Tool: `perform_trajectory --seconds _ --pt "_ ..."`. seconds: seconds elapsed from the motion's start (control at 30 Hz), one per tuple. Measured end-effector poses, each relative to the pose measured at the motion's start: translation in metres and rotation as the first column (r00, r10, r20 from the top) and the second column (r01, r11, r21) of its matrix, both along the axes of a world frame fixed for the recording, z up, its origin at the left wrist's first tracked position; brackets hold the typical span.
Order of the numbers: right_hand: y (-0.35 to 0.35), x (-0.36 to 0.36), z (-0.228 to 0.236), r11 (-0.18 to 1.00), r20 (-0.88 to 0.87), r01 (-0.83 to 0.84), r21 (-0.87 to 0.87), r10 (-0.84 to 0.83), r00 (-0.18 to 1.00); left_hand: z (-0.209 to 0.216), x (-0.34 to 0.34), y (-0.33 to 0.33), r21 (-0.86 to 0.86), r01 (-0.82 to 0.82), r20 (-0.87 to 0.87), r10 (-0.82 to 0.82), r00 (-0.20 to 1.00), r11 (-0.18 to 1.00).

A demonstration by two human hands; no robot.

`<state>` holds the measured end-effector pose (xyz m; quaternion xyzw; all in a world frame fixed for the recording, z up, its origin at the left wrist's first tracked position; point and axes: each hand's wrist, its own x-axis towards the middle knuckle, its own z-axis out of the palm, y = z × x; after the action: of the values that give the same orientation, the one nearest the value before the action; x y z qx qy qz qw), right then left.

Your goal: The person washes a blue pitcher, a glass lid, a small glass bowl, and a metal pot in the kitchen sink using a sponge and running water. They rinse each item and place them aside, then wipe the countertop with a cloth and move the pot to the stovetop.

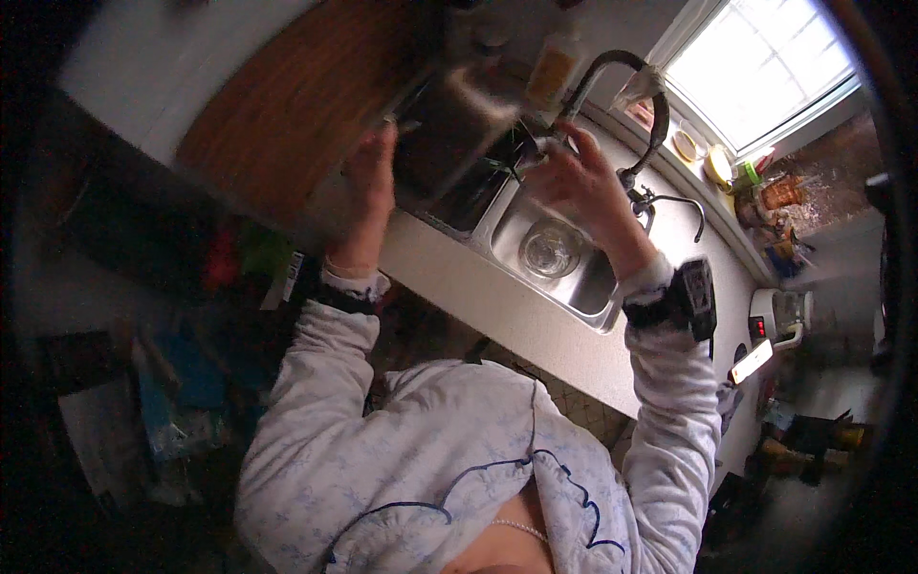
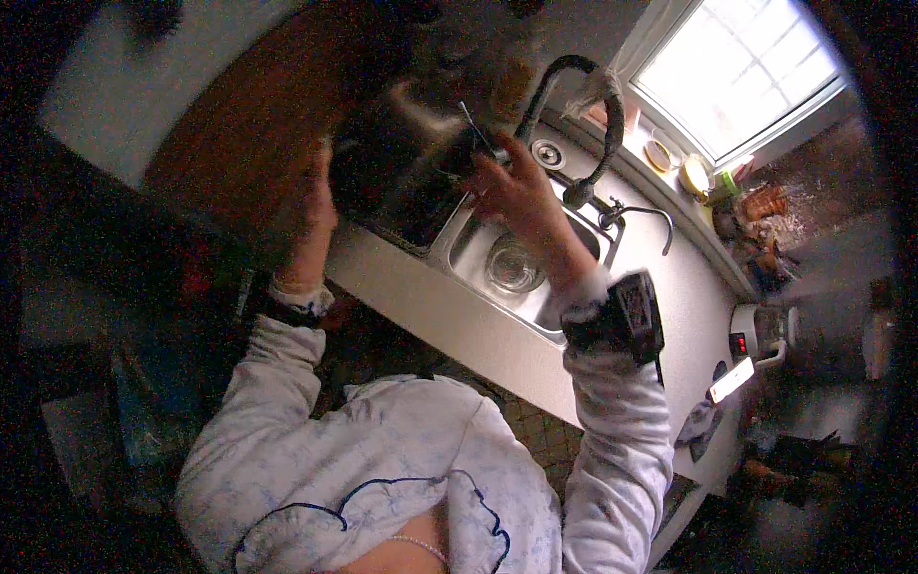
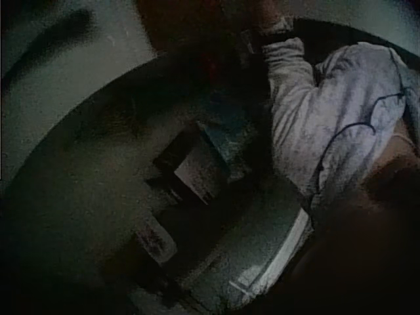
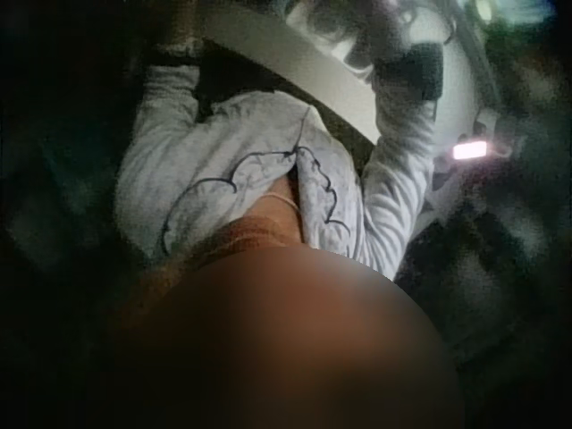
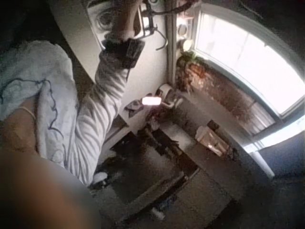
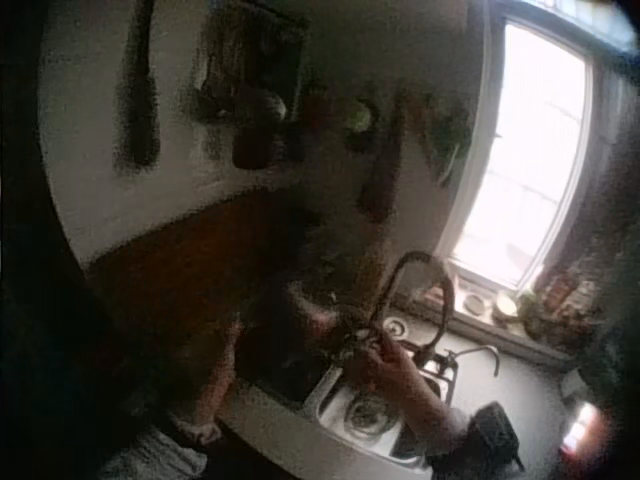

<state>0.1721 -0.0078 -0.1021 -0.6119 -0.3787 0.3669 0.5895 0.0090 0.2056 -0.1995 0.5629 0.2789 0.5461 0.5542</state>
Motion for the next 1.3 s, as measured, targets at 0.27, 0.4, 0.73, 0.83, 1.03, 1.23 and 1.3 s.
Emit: perform_trajectory --seconds 0.27,0.4,0.73,0.83,1.03,1.23,1.3 --pt "-0.126 0.008 -0.093 0.927 -0.197 0.3 -0.223 -0.344 0.918 -0.029 0.046 0.094 -0.533 0.197 0.363 0.012 0.932 0.823" --pt "-0.189 -0.017 -0.126 0.824 -0.281 0.467 -0.321 -0.554 0.784 -0.05 0.071 0.129 -0.514 0.281 0.442 -0.03 0.896 0.811" --pt "-0.269 -0.053 -0.161 0.634 -0.39 0.669 -0.387 -0.77 0.505 -0.066 0.097 0.155 -0.434 0.348 0.363 -0.192 0.912 0.831" --pt "-0.276 -0.055 -0.167 0.611 -0.386 0.676 -0.412 -0.789 0.479 -0.063 0.097 0.157 -0.498 0.296 0.233 -0.203 0.951 0.815" --pt "-0.276 -0.055 -0.173 0.579 -0.363 0.666 -0.471 -0.815 0.452 -0.066 0.088 0.181 -0.496 0.204 -0.009 -0.239 0.971 0.844" --pt "-0.263 -0.053 -0.17 0.545 -0.316 0.625 -0.559 -0.837 0.447 -0.092 0.054 0.221 -0.416 0.653 0.396 -0.521 0.757 0.633" --pt "-0.26 -0.054 -0.17 0.524 -0.299 0.618 -0.587 -0.849 0.436 -0.102 0.041 0.225 -0.358 0.775 0.509 -0.588 0.629 0.52"
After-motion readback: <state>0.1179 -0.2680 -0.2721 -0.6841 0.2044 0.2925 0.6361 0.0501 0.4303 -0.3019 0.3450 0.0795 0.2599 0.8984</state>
